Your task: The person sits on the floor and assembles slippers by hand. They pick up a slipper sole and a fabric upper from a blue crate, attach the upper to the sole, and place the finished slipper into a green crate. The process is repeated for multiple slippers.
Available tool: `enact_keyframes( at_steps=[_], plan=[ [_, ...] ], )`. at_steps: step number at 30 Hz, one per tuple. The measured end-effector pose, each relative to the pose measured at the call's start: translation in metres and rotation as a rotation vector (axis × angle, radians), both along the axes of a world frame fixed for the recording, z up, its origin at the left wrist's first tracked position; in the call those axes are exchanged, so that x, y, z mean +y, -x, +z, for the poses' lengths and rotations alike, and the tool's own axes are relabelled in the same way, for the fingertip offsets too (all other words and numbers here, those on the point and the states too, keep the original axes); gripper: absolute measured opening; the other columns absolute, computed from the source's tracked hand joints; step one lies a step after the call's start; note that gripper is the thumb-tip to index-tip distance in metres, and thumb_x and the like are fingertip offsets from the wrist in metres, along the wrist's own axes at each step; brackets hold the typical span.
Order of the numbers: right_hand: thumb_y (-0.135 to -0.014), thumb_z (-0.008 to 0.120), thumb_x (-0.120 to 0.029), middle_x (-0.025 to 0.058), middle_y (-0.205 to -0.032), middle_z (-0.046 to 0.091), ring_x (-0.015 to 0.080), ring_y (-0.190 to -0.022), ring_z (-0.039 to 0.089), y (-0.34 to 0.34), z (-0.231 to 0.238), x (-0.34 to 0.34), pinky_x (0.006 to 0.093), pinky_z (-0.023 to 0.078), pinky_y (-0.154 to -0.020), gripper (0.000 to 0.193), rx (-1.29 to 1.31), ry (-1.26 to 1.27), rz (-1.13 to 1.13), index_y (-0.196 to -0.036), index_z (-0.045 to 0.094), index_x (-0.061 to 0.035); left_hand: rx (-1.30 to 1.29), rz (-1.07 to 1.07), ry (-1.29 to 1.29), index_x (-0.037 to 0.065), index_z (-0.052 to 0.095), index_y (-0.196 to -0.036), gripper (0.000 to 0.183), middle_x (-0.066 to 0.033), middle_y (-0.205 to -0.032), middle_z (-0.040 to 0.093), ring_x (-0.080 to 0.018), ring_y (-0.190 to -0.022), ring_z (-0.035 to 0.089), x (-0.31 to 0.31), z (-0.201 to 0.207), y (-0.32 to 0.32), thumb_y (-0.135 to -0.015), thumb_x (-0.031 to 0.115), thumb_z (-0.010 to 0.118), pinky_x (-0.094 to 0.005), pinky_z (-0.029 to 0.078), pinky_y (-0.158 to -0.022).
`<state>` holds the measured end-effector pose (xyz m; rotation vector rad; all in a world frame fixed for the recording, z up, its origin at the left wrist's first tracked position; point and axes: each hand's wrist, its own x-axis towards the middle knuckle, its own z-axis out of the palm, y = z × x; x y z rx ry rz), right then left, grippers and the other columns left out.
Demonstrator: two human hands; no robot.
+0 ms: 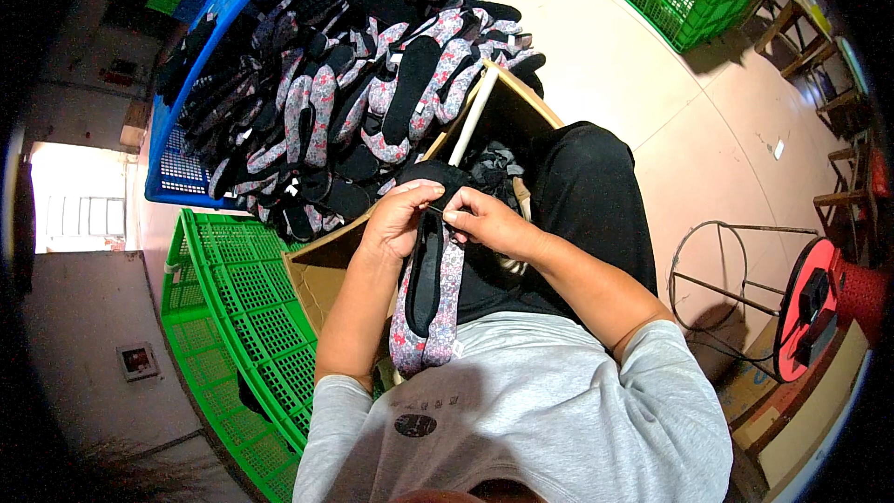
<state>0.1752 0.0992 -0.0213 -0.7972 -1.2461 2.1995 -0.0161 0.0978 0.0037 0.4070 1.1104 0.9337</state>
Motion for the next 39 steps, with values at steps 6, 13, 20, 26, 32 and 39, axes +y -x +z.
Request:
enact_keyframes(
  at_steps=[6,13,20,26,32,39],
  plan=[
    [-0.1,0.056,-0.023,-0.002,-0.078,0.052,0.0056,-0.067,0.048,-0.001,0.001,0.001,0.0202,0.037,-0.057,0.015,-0.011,0.005,0.01,-0.096,0.052,-0.0084,-0.006,-0.007,0.001,0.002,0.066,-0.089,0.006,-0.0073,-0.081,0.068,-0.0159,-0.071,0.065,0.001,0.0,0.0,-0.084,0.005,0.068,-0.028,0.054,-0.068],
    [-0.099,0.056,-0.023,-0.0022,-0.077,0.052,0.0052,-0.063,0.047,0.002,-0.004,0.0,0.0196,0.036,-0.053,0.015,-0.039,0.042,-0.029,-0.095,0.053,-0.0089,0.046,0.019,0.009,0.003,0.066,-0.089,0.007,-0.0059,-0.082,0.067,-0.0146,-0.072,0.062,0.002,-0.003,-0.001,-0.084,0.006,0.069,-0.027,0.052,-0.069],
    [-0.1,0.055,-0.023,-0.0019,-0.073,0.053,0.0049,-0.06,0.046,0.007,-0.006,-0.008,0.0197,0.034,-0.05,0.014,-0.029,0.092,-0.072,-0.097,0.053,-0.0097,0.187,0.018,-0.018,0.004,0.067,-0.09,0.007,-0.001,-0.078,0.063,-0.0102,-0.066,0.055,0.02,0.017,-0.006,-0.086,0.009,0.07,-0.0213,0.044,-0.063],
    [-0.101,0.055,-0.023,-0.0014,-0.072,0.054,0.0041,-0.056,0.044,0.006,-0.009,-0.011,0.0192,0.032,-0.048,0.014,-0.014,0.113,-0.093,-0.099,0.053,-0.0095,0.423,-0.032,-0.187,0.0,0.07,-0.096,0.011,-0.002,-0.082,0.065,-0.0101,-0.073,0.058,0.039,0.01,-0.007,-0.088,0.008,0.068,-0.0217,0.046,-0.07],
    [-0.101,0.053,-0.022,-0.0012,-0.073,0.055,0.0043,-0.057,0.044,0.005,-0.007,-0.014,0.0185,0.033,-0.049,0.013,0.015,0.127,-0.125,-0.099,0.053,-0.0091,0.609,-0.047,-0.332,-0.003,0.07,-0.101,0.016,-0.0033,-0.092,0.068,-0.0112,-0.084,0.061,0.034,0.003,-0.005,-0.091,0.008,0.065,-0.022,0.047,-0.081],
    [-0.102,0.052,-0.028,-0.001,-0.073,0.056,0.0028,-0.053,0.039,0.006,-0.01,-0.016,0.0174,0.028,-0.047,0.016,0.051,0.14,-0.147,-0.101,0.052,-0.012,0.675,0.046,-0.506,-0.001,0.067,-0.095,0.014,-0.0037,-0.1,0.063,-0.0109,-0.091,0.06,0.009,0.005,0.02,-0.082,-0.003,0.062,-0.0247,0.047,-0.084]
  ],
)
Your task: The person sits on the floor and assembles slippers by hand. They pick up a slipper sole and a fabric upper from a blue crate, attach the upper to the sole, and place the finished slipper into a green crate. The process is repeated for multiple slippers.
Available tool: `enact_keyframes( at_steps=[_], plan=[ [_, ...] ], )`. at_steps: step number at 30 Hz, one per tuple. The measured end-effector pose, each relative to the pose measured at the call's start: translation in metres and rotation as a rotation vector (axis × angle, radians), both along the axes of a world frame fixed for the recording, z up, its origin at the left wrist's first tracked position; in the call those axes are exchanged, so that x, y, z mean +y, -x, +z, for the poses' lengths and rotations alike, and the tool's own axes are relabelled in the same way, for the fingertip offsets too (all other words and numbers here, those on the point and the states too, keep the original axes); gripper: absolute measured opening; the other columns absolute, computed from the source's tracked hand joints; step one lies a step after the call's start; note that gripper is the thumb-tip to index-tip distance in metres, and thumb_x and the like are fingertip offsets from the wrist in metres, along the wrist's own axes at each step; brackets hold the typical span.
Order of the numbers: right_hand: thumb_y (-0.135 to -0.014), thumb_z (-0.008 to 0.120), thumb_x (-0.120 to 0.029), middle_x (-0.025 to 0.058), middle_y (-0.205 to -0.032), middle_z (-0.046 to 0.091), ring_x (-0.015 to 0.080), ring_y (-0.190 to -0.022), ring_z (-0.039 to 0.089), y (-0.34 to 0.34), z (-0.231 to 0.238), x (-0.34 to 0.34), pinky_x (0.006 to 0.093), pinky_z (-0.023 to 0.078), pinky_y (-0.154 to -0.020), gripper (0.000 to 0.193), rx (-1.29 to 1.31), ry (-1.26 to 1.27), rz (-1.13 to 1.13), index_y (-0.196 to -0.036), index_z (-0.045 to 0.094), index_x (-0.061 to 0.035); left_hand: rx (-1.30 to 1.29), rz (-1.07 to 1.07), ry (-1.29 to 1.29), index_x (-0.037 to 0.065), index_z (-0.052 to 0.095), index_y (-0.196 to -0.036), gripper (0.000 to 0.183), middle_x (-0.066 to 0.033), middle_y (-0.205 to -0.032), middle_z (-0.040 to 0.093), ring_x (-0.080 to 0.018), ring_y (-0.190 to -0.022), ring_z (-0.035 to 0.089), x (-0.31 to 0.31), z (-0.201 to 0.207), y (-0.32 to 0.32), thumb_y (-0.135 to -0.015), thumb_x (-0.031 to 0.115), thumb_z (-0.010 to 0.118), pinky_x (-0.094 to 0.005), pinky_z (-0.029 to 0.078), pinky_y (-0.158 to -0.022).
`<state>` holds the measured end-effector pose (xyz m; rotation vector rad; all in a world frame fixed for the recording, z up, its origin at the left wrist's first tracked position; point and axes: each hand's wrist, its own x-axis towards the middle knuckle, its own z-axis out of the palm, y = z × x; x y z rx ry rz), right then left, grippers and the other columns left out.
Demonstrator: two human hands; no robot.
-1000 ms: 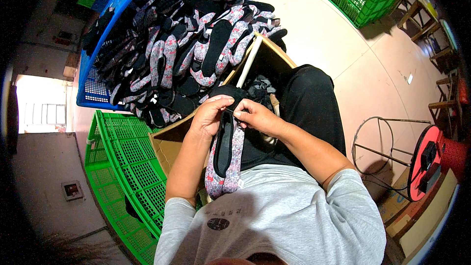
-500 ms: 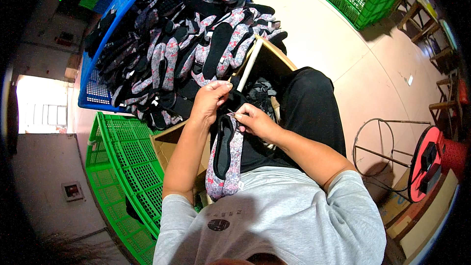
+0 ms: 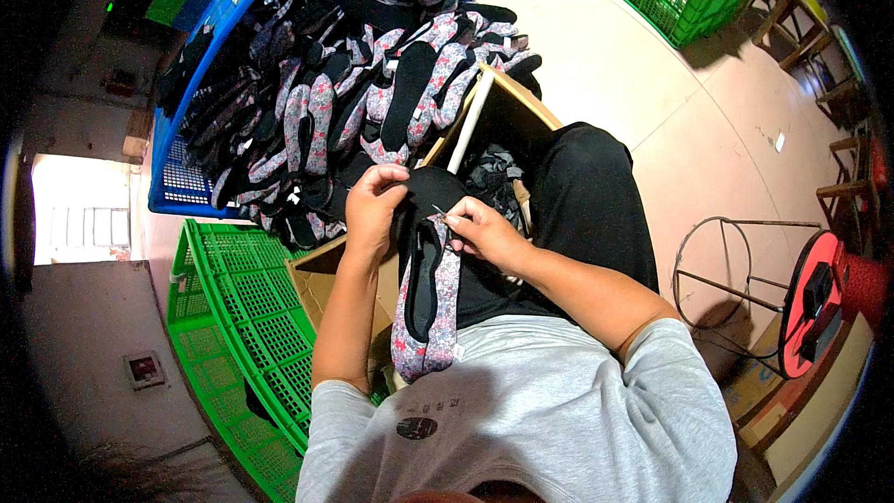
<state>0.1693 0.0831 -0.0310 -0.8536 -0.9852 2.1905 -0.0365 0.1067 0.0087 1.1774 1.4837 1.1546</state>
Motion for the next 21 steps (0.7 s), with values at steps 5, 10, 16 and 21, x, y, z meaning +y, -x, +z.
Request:
enact_keyframes(
  at_steps=[5,10,16,21],
  plan=[
    [-0.102,0.052,-0.027,-0.0001,-0.073,0.057,0.0035,-0.053,0.041,0.0,-0.004,0.0,0.018,0.03,-0.046,0.016,0.03,0.031,-0.009,-0.102,0.052,-0.0107,0.013,-0.251,-0.129,0.001,0.062,-0.099,0.026,-0.0076,-0.113,0.058,-0.0164,-0.11,0.055,-0.033,0.028,-0.007,-0.076,-0.01,0.059,-0.0292,0.042,-0.099],
    [-0.102,0.052,-0.027,-0.0002,-0.073,0.057,0.0035,-0.053,0.042,-0.001,-0.005,-0.001,0.018,0.03,-0.045,0.016,0.044,0.055,-0.009,-0.103,0.053,-0.0104,0.459,-0.319,-0.217,0.003,0.065,-0.09,0.024,-0.0111,-0.105,0.062,-0.0258,-0.105,0.059,-0.049,0.026,-0.022,-0.068,-0.005,0.062,-0.0332,0.043,-0.096],
    [-0.103,0.051,-0.028,0.0,-0.075,0.058,0.0036,-0.054,0.042,-0.004,0.0,-0.001,0.0183,0.03,-0.046,0.018,0.047,0.062,-0.012,-0.105,0.053,-0.0101,0.598,-0.178,-0.295,0.002,0.063,-0.085,0.018,-0.0111,-0.093,0.065,-0.0305,-0.093,0.061,-0.061,0.015,-0.031,-0.068,-0.002,0.065,-0.0372,0.048,-0.086],
    [-0.103,0.051,-0.026,0.0009,-0.08,0.058,0.0041,-0.062,0.046,-0.006,0.004,-0.001,0.0192,0.037,-0.054,0.018,0.068,-0.039,0.046,-0.107,0.052,-0.0081,0.471,-0.005,-0.262,0.001,0.064,-0.084,0.016,-0.0122,-0.087,0.065,-0.0302,-0.085,0.062,-0.069,0.009,-0.031,-0.068,-0.003,0.065,-0.0365,0.049,-0.08]
  ],
)
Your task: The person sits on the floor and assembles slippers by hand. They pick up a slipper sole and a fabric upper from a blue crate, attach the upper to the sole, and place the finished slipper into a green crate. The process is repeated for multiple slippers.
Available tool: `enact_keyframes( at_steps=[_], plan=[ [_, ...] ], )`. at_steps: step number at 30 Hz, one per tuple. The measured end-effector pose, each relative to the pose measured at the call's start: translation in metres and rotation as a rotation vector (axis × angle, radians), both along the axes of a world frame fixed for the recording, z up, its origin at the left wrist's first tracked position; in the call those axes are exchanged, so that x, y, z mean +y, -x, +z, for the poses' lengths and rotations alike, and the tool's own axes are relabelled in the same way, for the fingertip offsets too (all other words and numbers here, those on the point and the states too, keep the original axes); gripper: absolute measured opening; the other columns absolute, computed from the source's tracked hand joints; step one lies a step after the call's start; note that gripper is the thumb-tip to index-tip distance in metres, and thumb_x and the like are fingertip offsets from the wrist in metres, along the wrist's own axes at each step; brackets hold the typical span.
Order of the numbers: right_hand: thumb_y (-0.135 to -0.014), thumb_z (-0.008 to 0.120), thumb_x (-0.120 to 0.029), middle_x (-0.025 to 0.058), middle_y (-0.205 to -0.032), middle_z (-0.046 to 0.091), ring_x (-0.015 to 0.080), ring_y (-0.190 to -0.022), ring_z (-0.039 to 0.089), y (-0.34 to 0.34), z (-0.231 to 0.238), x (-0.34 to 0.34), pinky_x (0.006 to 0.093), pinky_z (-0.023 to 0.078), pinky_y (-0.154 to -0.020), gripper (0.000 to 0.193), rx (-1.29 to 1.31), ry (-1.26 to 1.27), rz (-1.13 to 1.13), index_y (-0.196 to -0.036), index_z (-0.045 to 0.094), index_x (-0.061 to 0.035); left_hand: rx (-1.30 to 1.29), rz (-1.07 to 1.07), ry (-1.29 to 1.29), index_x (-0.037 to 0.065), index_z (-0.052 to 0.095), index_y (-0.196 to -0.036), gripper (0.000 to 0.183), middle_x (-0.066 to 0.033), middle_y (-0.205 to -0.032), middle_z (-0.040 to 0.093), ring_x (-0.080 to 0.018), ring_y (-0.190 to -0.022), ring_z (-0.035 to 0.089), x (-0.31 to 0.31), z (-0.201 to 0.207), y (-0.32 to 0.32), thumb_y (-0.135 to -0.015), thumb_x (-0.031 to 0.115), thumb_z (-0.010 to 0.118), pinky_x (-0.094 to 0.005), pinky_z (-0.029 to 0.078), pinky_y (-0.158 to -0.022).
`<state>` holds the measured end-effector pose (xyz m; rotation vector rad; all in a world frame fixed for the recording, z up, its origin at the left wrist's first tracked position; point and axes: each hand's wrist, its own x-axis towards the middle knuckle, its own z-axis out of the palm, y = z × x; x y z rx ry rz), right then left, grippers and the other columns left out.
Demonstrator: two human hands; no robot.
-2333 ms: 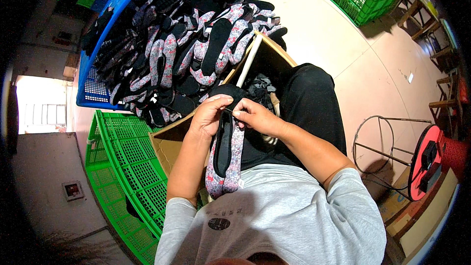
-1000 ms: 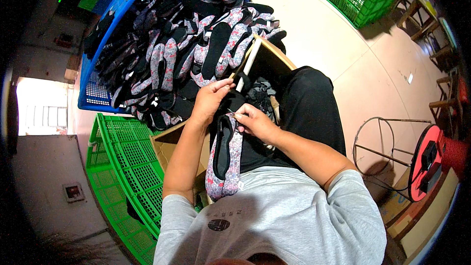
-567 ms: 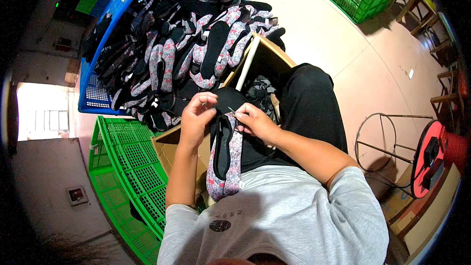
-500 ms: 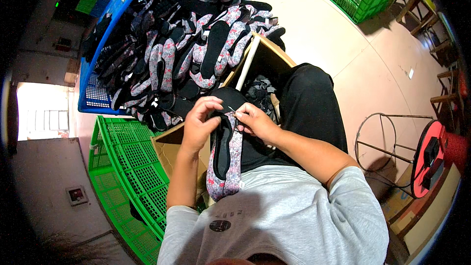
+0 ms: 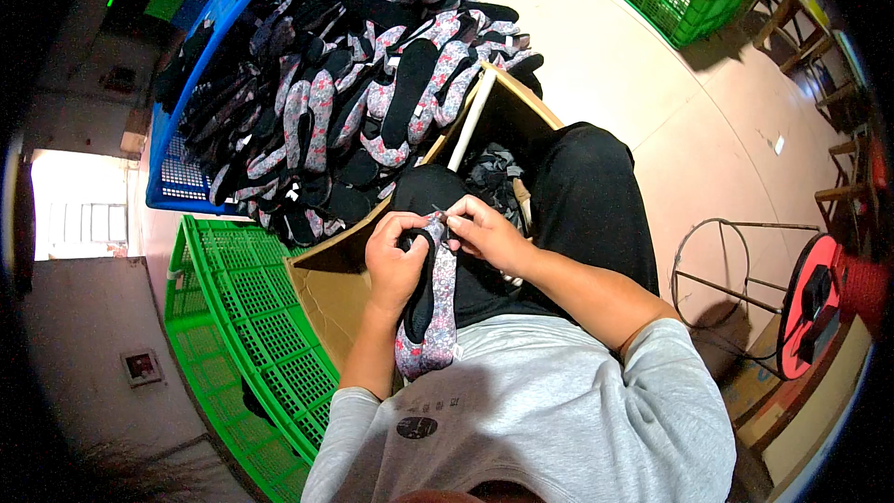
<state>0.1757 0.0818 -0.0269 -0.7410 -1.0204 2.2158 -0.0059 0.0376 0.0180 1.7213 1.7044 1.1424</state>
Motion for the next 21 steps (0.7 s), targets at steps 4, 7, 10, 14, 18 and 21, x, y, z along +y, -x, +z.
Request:
enact_keyframes(
  at_steps=[4,7,10,14,18,21],
  plan=[
    [-0.101,0.054,-0.02,0.0031,-0.088,0.058,0.0079,-0.078,0.054,0.003,-0.002,-0.004,0.0241,0.046,-0.07,0.017,0.004,-0.311,-0.027,-0.109,0.052,-0.0051,0.04,0.061,-0.009,0.002,0.064,-0.084,0.016,-0.0126,-0.087,0.065,-0.0303,-0.084,0.063,-0.003,0.002,-0.002,-0.069,-0.003,0.065,-0.0366,0.05,-0.079],
    [-0.098,0.059,-0.017,0.005,-0.093,0.06,0.0125,-0.086,0.058,0.005,-0.012,-0.005,0.0295,0.049,-0.078,0.019,-0.038,-0.476,-0.045,-0.109,0.053,-0.0029,0.068,0.088,-0.017,0.001,0.063,-0.084,0.015,-0.0125,-0.087,0.066,-0.0303,-0.085,0.063,-0.003,0.001,-0.002,-0.07,-0.002,0.065,-0.0371,0.05,-0.079],
    [-0.095,0.061,-0.018,0.008,-0.093,0.062,0.0163,-0.085,0.06,0.003,-0.015,-0.005,0.0317,0.049,-0.078,0.021,-0.139,-0.568,-0.043,-0.108,0.053,-0.0029,0.109,0.087,-0.039,0.002,0.063,-0.085,0.015,-0.0122,-0.088,0.066,-0.0306,-0.085,0.063,-0.003,0.002,-0.004,-0.07,-0.002,0.065,-0.0375,0.05,-0.079],
    [-0.094,0.063,-0.019,0.0119,-0.092,0.064,0.0224,-0.084,0.064,0.002,-0.009,-0.004,0.0346,0.049,-0.077,0.022,-0.231,-0.587,-0.021,-0.107,0.054,-0.004,0.157,0.09,-0.051,0.001,0.064,-0.085,0.016,-0.0121,-0.088,0.066,-0.0296,-0.085,0.063,-0.002,0.002,-0.006,-0.07,-0.002,0.066,-0.0366,0.05,-0.08],
    [-0.094,0.063,-0.021,0.0135,-0.091,0.066,0.0269,-0.085,0.066,0.002,-0.007,-0.005,0.0363,0.05,-0.075,0.022,-0.287,-0.627,-0.024,-0.107,0.054,-0.0047,0.179,0.089,-0.043,0.0,0.064,-0.086,0.015,-0.0125,-0.087,0.066,-0.0274,-0.085,0.065,-0.003,0.004,-0.007,-0.072,-0.003,0.066,-0.0342,0.05,-0.08],
    [-0.094,0.062,-0.023,0.0149,-0.093,0.067,0.0306,-0.087,0.067,0.002,-0.006,-0.006,0.0378,0.05,-0.075,0.024,-0.301,-0.624,-0.026,-0.107,0.054,-0.0045,0.187,0.089,-0.042,0.0,0.064,-0.086,0.014,-0.0126,-0.088,0.066,-0.0278,-0.085,0.065,-0.003,0.005,-0.008,-0.072,-0.003,0.067,-0.0347,0.05,-0.08]
  ],
)
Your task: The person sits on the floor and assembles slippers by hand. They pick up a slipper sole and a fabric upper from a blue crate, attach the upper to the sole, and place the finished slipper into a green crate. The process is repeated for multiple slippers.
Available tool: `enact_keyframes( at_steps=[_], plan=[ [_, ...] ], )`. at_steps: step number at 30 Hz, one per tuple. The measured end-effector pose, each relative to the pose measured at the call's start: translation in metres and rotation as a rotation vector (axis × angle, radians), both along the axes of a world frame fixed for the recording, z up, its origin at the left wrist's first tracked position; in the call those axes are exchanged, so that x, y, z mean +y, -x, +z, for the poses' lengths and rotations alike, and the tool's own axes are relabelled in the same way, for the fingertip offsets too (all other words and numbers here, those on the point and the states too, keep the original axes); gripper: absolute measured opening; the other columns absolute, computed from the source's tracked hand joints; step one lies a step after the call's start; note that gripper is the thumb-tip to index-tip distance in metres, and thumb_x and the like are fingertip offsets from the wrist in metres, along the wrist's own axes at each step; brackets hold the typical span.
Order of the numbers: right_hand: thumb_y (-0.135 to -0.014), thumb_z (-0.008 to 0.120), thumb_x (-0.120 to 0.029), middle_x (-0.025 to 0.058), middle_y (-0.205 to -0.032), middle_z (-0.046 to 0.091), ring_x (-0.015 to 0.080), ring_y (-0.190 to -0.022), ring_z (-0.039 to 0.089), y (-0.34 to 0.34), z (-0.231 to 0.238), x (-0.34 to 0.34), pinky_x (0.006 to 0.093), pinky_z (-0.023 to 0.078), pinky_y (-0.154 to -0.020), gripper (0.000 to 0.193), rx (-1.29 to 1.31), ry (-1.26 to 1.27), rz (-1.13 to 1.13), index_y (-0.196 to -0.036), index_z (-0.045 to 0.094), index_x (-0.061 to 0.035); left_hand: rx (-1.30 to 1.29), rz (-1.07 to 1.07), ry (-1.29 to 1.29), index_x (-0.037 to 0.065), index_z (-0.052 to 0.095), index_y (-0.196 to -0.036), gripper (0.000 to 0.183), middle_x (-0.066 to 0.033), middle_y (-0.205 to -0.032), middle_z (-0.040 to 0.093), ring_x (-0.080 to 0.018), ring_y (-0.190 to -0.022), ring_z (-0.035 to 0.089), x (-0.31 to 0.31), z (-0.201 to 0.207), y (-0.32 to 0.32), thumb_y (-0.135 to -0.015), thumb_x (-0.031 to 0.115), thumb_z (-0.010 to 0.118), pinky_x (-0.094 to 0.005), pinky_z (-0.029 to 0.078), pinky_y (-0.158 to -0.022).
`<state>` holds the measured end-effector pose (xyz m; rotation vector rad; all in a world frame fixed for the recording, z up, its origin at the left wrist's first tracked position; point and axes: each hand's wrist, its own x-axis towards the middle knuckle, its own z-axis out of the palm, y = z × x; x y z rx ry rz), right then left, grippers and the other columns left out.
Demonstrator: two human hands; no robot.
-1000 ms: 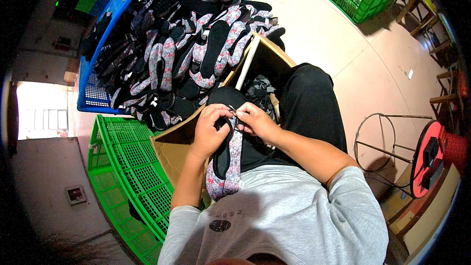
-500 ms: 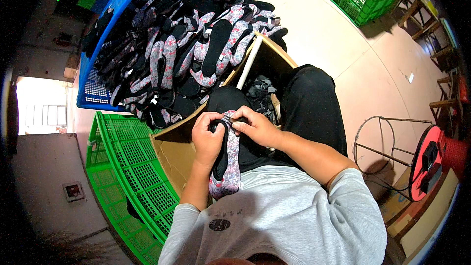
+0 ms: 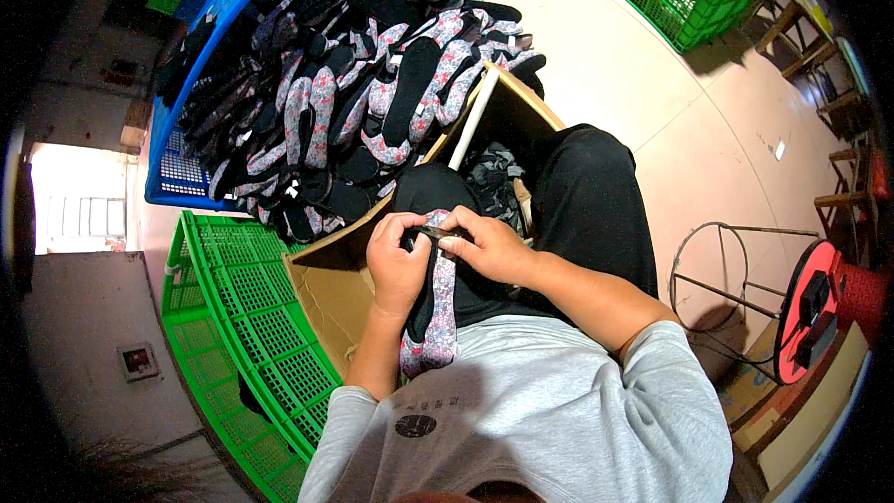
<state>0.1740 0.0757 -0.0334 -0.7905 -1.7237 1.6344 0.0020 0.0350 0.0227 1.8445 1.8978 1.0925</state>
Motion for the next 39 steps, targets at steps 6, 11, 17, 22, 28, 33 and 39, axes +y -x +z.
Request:
enact_keyframes(
  at_steps=[6,11,17,22,28,33,39],
  plan=[
    [-0.094,0.061,-0.023,0.0168,-0.095,0.067,0.0347,-0.089,0.066,0.0,0.008,-0.001,0.0396,0.05,-0.076,0.024,-0.048,-0.064,-0.027,-0.106,0.055,-0.0039,0.016,-0.002,0.001,0.0,0.063,-0.086,0.015,-0.0128,-0.088,0.066,-0.0288,-0.084,0.064,0.0,0.0,-0.001,-0.071,-0.002,0.066,-0.0356,0.05,-0.079],
    [-0.094,0.061,-0.022,0.0173,-0.094,0.066,0.0353,-0.088,0.066,-0.001,0.008,-0.001,0.0396,0.05,-0.076,0.023,-0.085,-0.054,-0.02,-0.106,0.055,-0.0035,0.026,-0.004,0.004,0.001,0.063,-0.085,0.015,-0.0129,-0.087,0.066,-0.0292,-0.084,0.064,0.0,0.001,-0.001,-0.071,-0.002,0.066,-0.0359,0.05,-0.079],
    [-0.097,0.059,-0.023,0.01,-0.082,0.065,0.0237,-0.074,0.065,0.003,0.002,-0.004,0.0337,0.05,-0.068,0.019,0.004,0.014,-0.071,-0.103,0.055,-0.005,0.032,0.009,0.017,0.001,0.063,-0.085,0.015,-0.0126,-0.087,0.066,-0.0297,-0.084,0.064,0.0,0.002,-0.003,-0.071,-0.002,0.066,-0.0361,0.05,-0.079],
    [-0.101,0.054,-0.029,-0.0004,-0.084,0.061,0.0029,-0.056,0.041,0.005,0.002,0.0,0.0177,0.029,-0.046,0.018,0.292,0.742,-0.231,-0.109,0.053,-0.0129,0.002,0.053,0.077,0.005,0.062,-0.104,0.034,-0.0118,-0.097,0.064,-0.0307,-0.093,0.062,-0.002,0.005,-0.003,-0.07,0.005,0.068,-0.0392,0.05,-0.084],
    [-0.095,0.065,-0.02,0.0012,-0.1,0.062,0.0041,-0.075,0.052,0.007,-0.001,0.01,0.0202,0.044,-0.065,0.033,0.312,0.453,-0.377,-0.121,0.05,-0.0063,0.058,0.106,0.226,0.003,0.049,-0.127,0.064,-0.0152,-0.111,0.06,-0.0333,-0.105,0.058,-0.018,0.02,-0.002,-0.069,0.016,0.074,-0.0418,0.047,-0.093],
    [-0.08,0.079,-0.028,0.0106,-0.12,0.059,0.0199,-0.106,0.058,0.017,-0.011,0.005,0.0334,0.046,-0.093,0.061,0.113,0.021,-0.2,-0.128,0.048,-0.0055,0.019,0.092,0.303,0.0,0.046,-0.13,0.071,-0.0189,-0.116,0.06,-0.0306,-0.106,0.06,-0.023,0.013,-0.005,-0.069,0.018,0.078,-0.0394,0.048,-0.092],
    [-0.074,0.066,0.003,0.0136,-0.13,0.052,0.0221,-0.122,0.053,0.013,0.001,0.004,0.0317,0.04,-0.105,0.059,-0.144,-0.037,-0.131,-0.129,0.045,-0.0033,0.234,-0.003,0.304,0.004,0.05,-0.126,0.057,-0.0164,-0.109,0.061,-0.0353,-0.101,0.06,-0.027,0.007,0.0,-0.072,0.01,0.07,-0.042,0.049,-0.089]
  ],
)
